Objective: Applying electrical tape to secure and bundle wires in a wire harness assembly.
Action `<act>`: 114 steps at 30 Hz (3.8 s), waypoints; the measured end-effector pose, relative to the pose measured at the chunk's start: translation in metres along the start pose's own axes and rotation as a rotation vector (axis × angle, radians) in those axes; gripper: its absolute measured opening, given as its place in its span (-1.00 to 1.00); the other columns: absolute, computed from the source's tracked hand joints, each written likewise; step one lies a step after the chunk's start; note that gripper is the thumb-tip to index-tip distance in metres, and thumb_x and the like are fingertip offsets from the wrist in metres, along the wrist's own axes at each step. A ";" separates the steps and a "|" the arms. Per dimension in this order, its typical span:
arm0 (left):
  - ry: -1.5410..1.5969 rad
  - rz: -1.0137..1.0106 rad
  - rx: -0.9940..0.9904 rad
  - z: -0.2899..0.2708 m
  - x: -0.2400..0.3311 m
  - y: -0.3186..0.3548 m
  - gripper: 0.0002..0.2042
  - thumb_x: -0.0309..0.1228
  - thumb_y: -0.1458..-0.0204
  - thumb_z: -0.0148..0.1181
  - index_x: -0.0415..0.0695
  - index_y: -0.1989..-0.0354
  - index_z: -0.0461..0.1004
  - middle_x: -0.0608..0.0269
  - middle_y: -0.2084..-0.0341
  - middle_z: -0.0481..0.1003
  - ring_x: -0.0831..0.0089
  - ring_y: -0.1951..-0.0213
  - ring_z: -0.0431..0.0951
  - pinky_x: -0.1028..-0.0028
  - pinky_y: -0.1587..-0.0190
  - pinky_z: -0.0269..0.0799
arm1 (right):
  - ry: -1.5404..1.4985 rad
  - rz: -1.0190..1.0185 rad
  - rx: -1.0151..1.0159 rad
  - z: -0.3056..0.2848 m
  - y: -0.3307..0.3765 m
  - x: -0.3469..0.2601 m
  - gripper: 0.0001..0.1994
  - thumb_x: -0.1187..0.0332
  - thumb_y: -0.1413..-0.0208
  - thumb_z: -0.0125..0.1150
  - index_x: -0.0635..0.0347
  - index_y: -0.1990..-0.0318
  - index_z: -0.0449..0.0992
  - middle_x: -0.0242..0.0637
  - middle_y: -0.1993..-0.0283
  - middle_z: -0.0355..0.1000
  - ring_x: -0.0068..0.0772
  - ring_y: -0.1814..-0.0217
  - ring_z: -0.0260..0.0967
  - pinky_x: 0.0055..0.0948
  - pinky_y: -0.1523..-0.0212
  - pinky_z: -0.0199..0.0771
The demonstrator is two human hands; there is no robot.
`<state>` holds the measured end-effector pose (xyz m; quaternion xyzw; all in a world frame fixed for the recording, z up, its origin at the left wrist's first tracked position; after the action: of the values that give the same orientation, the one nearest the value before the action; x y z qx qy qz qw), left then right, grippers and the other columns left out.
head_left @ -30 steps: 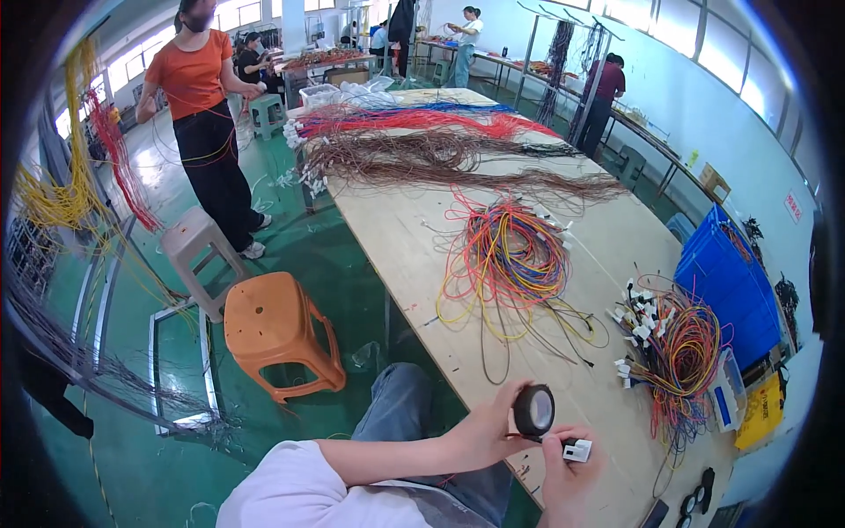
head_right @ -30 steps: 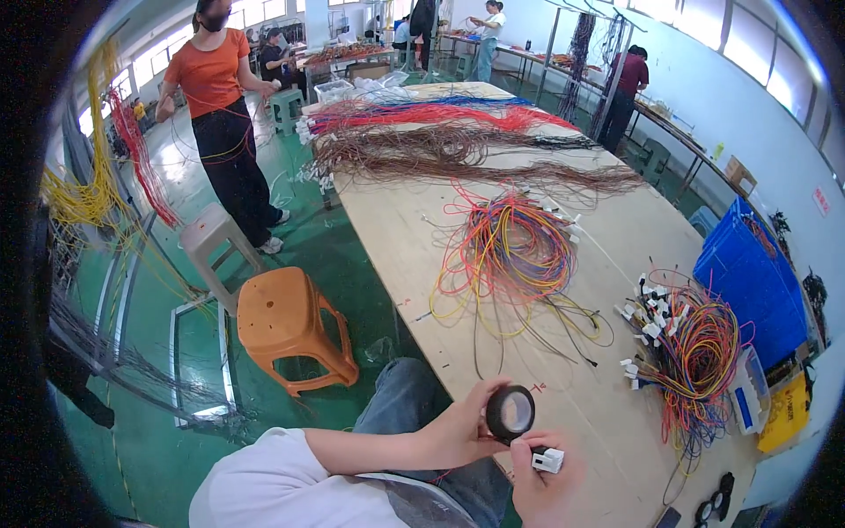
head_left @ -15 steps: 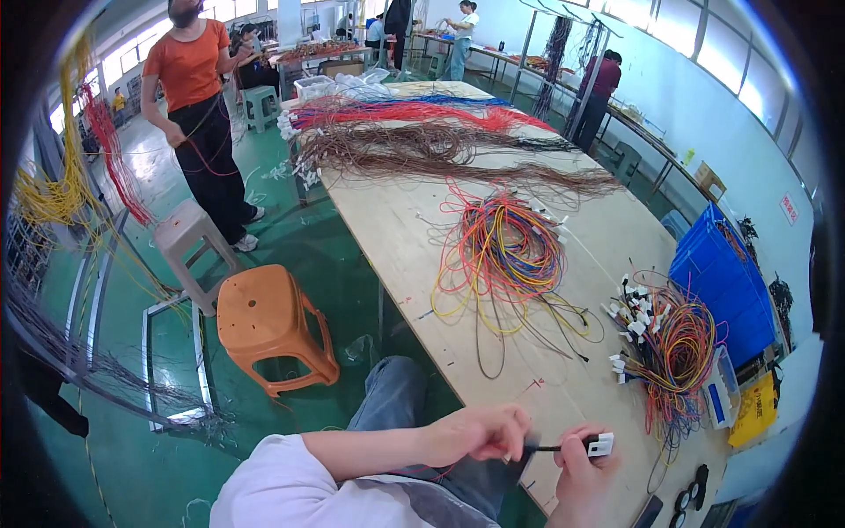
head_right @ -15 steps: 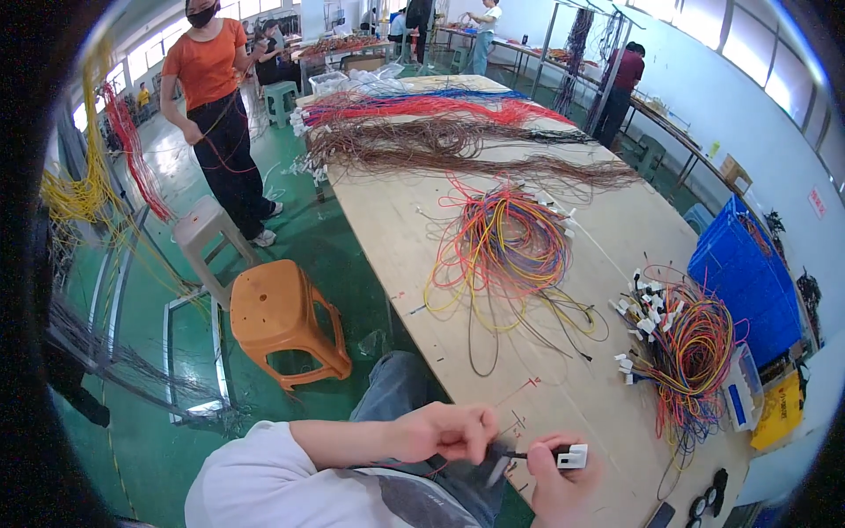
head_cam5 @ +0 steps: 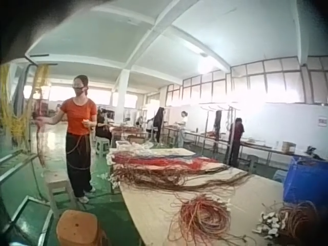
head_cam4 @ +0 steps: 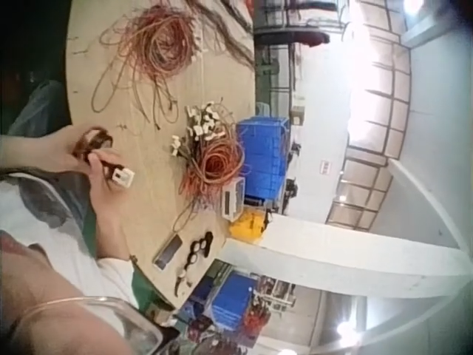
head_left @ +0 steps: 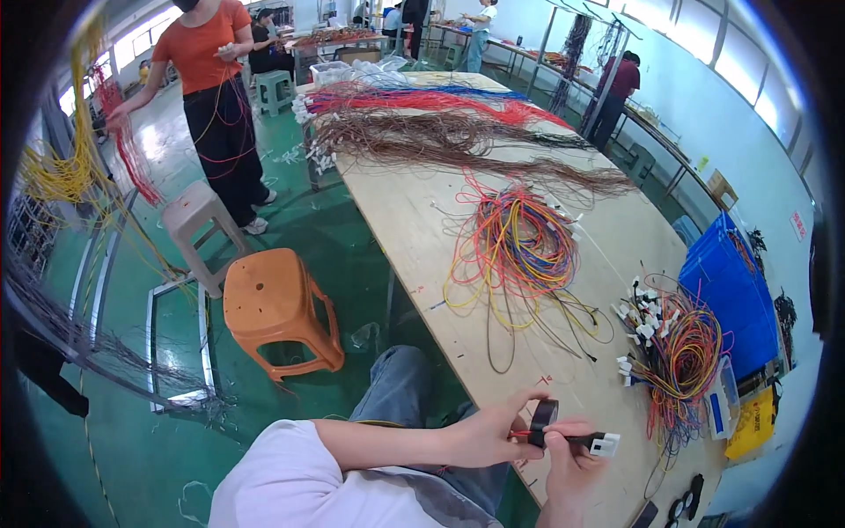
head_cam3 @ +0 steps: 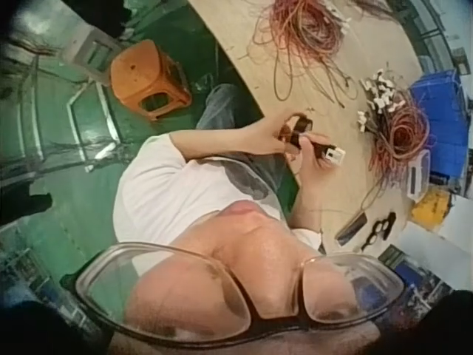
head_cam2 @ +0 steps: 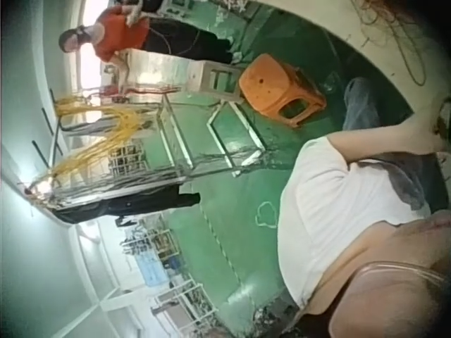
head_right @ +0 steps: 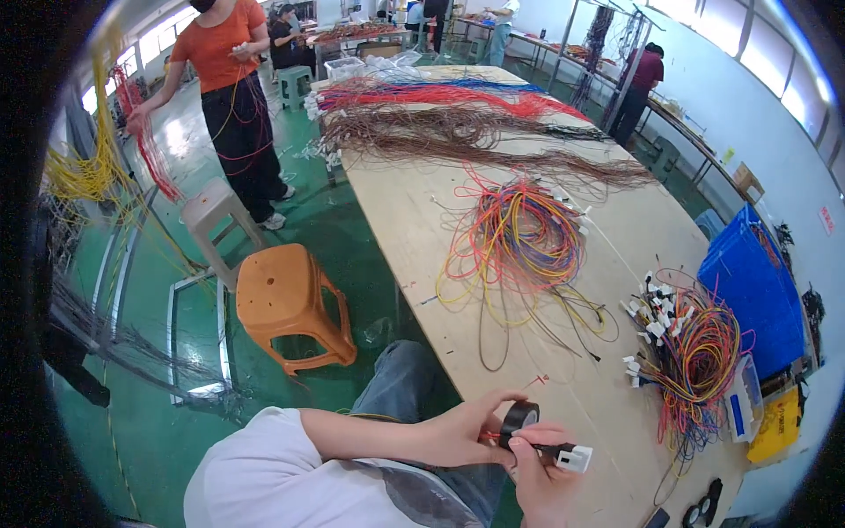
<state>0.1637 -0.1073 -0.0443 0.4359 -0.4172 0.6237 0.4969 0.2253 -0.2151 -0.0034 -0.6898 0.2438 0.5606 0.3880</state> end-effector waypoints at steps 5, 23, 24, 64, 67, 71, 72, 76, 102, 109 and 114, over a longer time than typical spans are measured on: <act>0.798 -0.378 -0.129 -0.003 -0.008 -0.003 -0.60 -0.29 0.08 0.09 -0.09 0.08 0.13 0.41 0.63 0.22 0.67 0.70 0.17 0.71 0.72 -0.02 | 0.025 -0.139 0.053 -0.002 0.005 0.016 -0.87 0.66 0.23 0.06 0.25 0.50 0.31 -0.23 0.44 0.27 -0.54 0.47 0.22 -0.64 0.45 0.24; 0.479 -0.226 -0.188 -0.005 0.000 -0.004 -0.50 -0.44 0.15 0.15 -0.05 0.02 0.05 0.36 0.59 0.28 0.66 0.71 0.19 0.67 0.73 0.02 | 0.052 -0.223 0.113 -0.005 0.005 0.007 -0.92 0.56 0.15 0.03 0.26 0.50 0.26 -0.22 0.50 0.24 -0.61 0.61 0.12 -0.69 0.62 0.15; 0.691 -0.317 -0.232 -0.008 -0.007 -0.004 -0.61 -0.39 0.12 0.13 -0.03 0.13 0.12 0.40 0.64 0.23 0.69 0.73 0.14 0.69 0.74 -0.04 | -0.004 -0.198 0.114 -0.006 0.003 0.012 -0.92 0.56 0.14 0.03 0.25 0.49 0.26 -0.22 0.50 0.24 -0.62 0.62 0.11 -0.69 0.63 0.15; -0.108 0.053 0.162 -0.006 -0.007 0.010 -0.43 -0.60 0.29 0.24 -0.12 0.07 0.10 0.36 0.52 0.25 0.72 0.50 0.30 0.70 0.58 0.20 | -0.017 -0.123 -0.028 -0.005 0.004 -0.002 -0.94 0.60 0.09 0.01 0.32 0.42 0.29 -0.13 0.37 0.35 -0.57 0.47 0.29 -0.69 0.49 0.31; 0.137 0.126 0.314 -0.002 -0.008 -0.006 -0.52 -0.55 0.26 0.23 -0.16 0.15 0.13 0.29 0.54 0.35 0.68 0.65 0.30 0.65 0.65 0.20 | -0.024 -0.113 0.075 -0.002 0.001 -0.001 -0.87 0.43 0.02 0.02 0.29 0.43 0.25 -0.10 0.46 0.31 -0.56 0.60 0.17 -0.66 0.57 0.18; 0.686 -0.378 0.015 -0.009 0.005 -0.002 -0.79 -0.49 0.20 0.16 -0.15 0.38 0.28 0.38 0.71 0.27 0.70 0.74 0.16 0.68 0.74 -0.02 | -0.024 -0.160 0.049 -0.001 0.002 0.006 -0.89 0.44 0.02 0.00 0.29 0.43 0.26 -0.09 0.47 0.30 -0.56 0.61 0.16 -0.67 0.58 0.18; 0.808 -0.399 0.064 -0.013 0.005 -0.002 -0.83 -0.48 0.18 0.13 -0.15 0.41 0.28 0.38 0.70 0.26 0.71 0.74 0.13 0.68 0.74 -0.06 | -0.036 -0.195 0.038 -0.001 0.001 0.007 -0.90 0.45 0.02 0.00 0.29 0.43 0.26 -0.10 0.48 0.29 -0.55 0.61 0.16 -0.67 0.59 0.17; 0.642 -0.077 0.045 -0.022 0.009 0.006 -0.61 -0.28 0.14 0.09 -0.11 0.13 0.17 0.16 0.42 0.30 0.57 0.61 0.20 0.66 0.63 0.09 | -0.272 -0.048 0.056 -0.010 0.004 0.000 -0.93 0.50 0.04 0.01 0.28 0.43 0.26 -0.14 0.47 0.31 -0.55 0.59 0.21 -0.63 0.60 0.22; 0.798 -0.436 -0.155 -0.022 0.004 0.012 -0.48 -0.40 0.16 0.18 -0.22 0.04 0.09 0.32 0.53 0.35 0.60 0.58 0.31 0.68 0.62 0.13 | -0.001 -0.155 -0.075 0.010 0.002 0.003 -0.85 0.66 0.17 0.09 0.29 0.39 0.34 -0.11 0.35 0.36 -0.43 0.36 0.31 -0.61 0.38 0.29; 0.839 -0.308 -0.028 -0.029 0.012 0.021 -0.40 -0.13 0.37 0.32 -0.21 0.18 0.23 0.24 0.37 0.30 0.63 0.56 0.24 0.73 0.63 0.05 | -0.190 0.011 0.050 0.001 0.010 0.004 -0.94 0.58 0.10 0.05 0.29 0.46 0.30 -0.14 0.43 0.35 -0.55 0.49 0.27 -0.64 0.46 0.29; 0.302 0.325 -0.242 -0.035 0.008 0.020 -0.37 -0.12 0.50 0.40 -0.21 0.26 0.25 0.32 0.42 0.22 0.60 0.48 0.26 0.65 0.46 0.19 | -0.234 0.163 0.075 -0.001 0.005 -0.003 -0.95 0.55 0.08 0.04 0.29 0.47 0.30 -0.17 0.42 0.35 -0.59 0.55 0.25 -0.65 0.50 0.28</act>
<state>0.1387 -0.0751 -0.0477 0.2025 -0.4742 0.6990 0.4955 0.2213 -0.2191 -0.0014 -0.5826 0.2731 0.6574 0.3923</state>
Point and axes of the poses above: each hand's wrist, its own y-axis away from the middle knuckle, its own z-axis out of the palm, x = y × z, the point moved 2 cm from there along -y, towards the middle knuckle
